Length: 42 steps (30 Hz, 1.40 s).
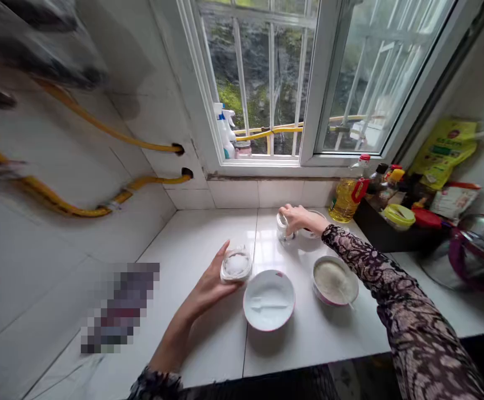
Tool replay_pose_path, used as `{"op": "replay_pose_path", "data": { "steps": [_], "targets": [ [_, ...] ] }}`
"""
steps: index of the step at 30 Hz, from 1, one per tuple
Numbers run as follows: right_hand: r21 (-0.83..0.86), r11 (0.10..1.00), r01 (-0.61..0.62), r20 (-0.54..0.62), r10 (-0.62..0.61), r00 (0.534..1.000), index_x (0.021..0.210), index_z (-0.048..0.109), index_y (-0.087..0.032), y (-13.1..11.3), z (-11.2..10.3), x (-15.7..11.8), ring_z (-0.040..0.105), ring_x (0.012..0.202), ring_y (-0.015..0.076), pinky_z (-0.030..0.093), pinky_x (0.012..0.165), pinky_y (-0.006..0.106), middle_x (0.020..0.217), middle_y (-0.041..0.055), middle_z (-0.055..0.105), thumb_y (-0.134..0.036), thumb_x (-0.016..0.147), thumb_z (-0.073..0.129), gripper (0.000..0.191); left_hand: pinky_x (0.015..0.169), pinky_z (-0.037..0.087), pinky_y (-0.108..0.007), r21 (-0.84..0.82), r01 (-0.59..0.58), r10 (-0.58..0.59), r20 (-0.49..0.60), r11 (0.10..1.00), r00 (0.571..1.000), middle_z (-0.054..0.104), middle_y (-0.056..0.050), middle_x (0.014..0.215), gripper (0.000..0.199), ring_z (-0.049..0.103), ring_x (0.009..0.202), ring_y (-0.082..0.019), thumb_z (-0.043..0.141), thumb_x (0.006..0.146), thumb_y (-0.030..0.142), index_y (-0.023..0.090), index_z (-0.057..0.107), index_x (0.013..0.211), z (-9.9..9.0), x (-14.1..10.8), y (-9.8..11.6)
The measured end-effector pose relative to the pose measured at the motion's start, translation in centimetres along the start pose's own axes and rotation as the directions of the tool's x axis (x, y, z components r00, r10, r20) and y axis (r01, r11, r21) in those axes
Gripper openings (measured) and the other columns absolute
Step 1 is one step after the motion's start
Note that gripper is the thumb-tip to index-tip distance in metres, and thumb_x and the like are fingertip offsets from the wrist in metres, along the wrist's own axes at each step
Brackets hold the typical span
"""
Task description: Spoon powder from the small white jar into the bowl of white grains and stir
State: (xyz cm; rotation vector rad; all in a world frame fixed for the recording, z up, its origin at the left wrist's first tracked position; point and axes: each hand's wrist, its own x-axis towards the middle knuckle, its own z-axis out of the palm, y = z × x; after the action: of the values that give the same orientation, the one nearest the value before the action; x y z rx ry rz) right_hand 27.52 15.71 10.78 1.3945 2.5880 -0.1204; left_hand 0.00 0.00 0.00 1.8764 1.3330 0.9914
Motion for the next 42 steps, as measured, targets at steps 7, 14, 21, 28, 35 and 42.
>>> {"op": "replay_pose_path", "data": {
  "steps": [7, 14, 21, 28, 35, 42],
  "targets": [
    [0.001, 0.997, 0.076, -0.223, -0.074, 0.972, 0.142, 0.045, -0.016, -1.2, -0.9, -1.9, 0.052, 0.128, 0.0391, 0.039, 0.104, 0.048, 0.147, 0.0226, 0.047, -0.038, 0.080, 0.074, 0.072, 0.116, 0.036, -0.053, -0.002, -0.013, 0.013, -0.021, 1.000, 1.000, 0.042, -0.012, 0.153, 0.101, 0.041, 0.142, -0.036, 0.074, 0.076, 0.027, 0.029, 0.016, 0.158, 0.1, -0.1, -0.3],
    [0.401, 0.916, 0.027, 0.242, -0.135, 0.961, 0.127, 0.062, -0.014, -4.0, 0.9, -8.5, 0.071, 0.086, 0.0218, 0.049, 0.073, 0.028, 0.108, 0.0136, 0.075, -0.036, 0.096, 0.056, 0.038, 0.113, 0.040, -0.054, -0.007, -0.024, 0.024, -0.034, 1.000, 0.999, 0.049, -0.012, 0.146, 0.102, 0.047, 0.137, -0.036, 0.075, 0.074, 0.025, 0.028, 0.017, 0.158, 0.2, 0.0, -0.3],
    [0.635, 0.763, -0.126, 0.415, -0.199, 0.888, 0.125, 0.060, -0.010, -5.6, 3.4, -10.1, 0.069, 0.068, 0.0139, 0.048, 0.063, 0.023, 0.085, 0.0073, 0.072, -0.028, 0.100, 0.046, 0.033, 0.117, 0.035, -0.052, -0.002, -0.033, 0.033, -0.045, 0.999, 0.998, 0.045, -0.013, 0.151, 0.102, 0.043, 0.141, -0.035, 0.075, 0.074, 0.028, 0.027, 0.018, 0.158, 0.2, 0.0, -0.3],
    [0.661, 0.734, -0.154, 0.414, -0.187, 0.891, 0.106, 0.061, -0.012, -6.1, 4.4, -9.4, 0.064, 0.058, 0.0123, 0.047, 0.053, 0.020, 0.071, 0.0013, 0.066, -0.020, 0.095, 0.049, 0.018, 0.108, 0.044, -0.049, 0.016, -0.015, 0.016, -0.089, 1.000, 0.996, 0.056, -0.012, 0.139, 0.103, 0.055, 0.129, -0.033, 0.077, 0.072, 0.027, 0.028, 0.020, 0.157, 0.2, -0.1, 0.0],
    [0.765, 0.595, -0.247, 0.426, -0.180, 0.887, 0.091, 0.059, -0.015, -6.1, 5.1, -8.8, 0.066, 0.051, 0.0113, 0.052, 0.047, 0.017, 0.065, -0.0012, 0.065, -0.018, 0.093, 0.053, 0.008, 0.095, 0.052, -0.042, 0.028, -0.035, 0.039, -0.175, 0.999, 0.984, 0.064, -0.008, 0.126, 0.106, 0.066, 0.111, -0.028, 0.079, 0.071, 0.025, 0.029, 0.019, 0.157, -0.4, -0.1, -0.4],
    [0.868, 0.330, -0.371, 0.356, 0.107, 0.928, 0.077, 0.057, -0.014, -5.5, 5.0, -4.8, 0.063, 0.043, 0.0117, 0.060, 0.055, 0.022, 0.049, -0.0002, 0.062, -0.008, 0.093, 0.048, 0.019, 0.097, 0.052, -0.042, 0.080, 0.023, 0.003, -0.314, 0.997, 0.950, 0.065, -0.008, 0.122, 0.112, 0.069, 0.107, -0.027, 0.087, 0.064, 0.029, 0.026, 0.024, 0.156, -4.1, 2.1, -1.4]
  ]
}}
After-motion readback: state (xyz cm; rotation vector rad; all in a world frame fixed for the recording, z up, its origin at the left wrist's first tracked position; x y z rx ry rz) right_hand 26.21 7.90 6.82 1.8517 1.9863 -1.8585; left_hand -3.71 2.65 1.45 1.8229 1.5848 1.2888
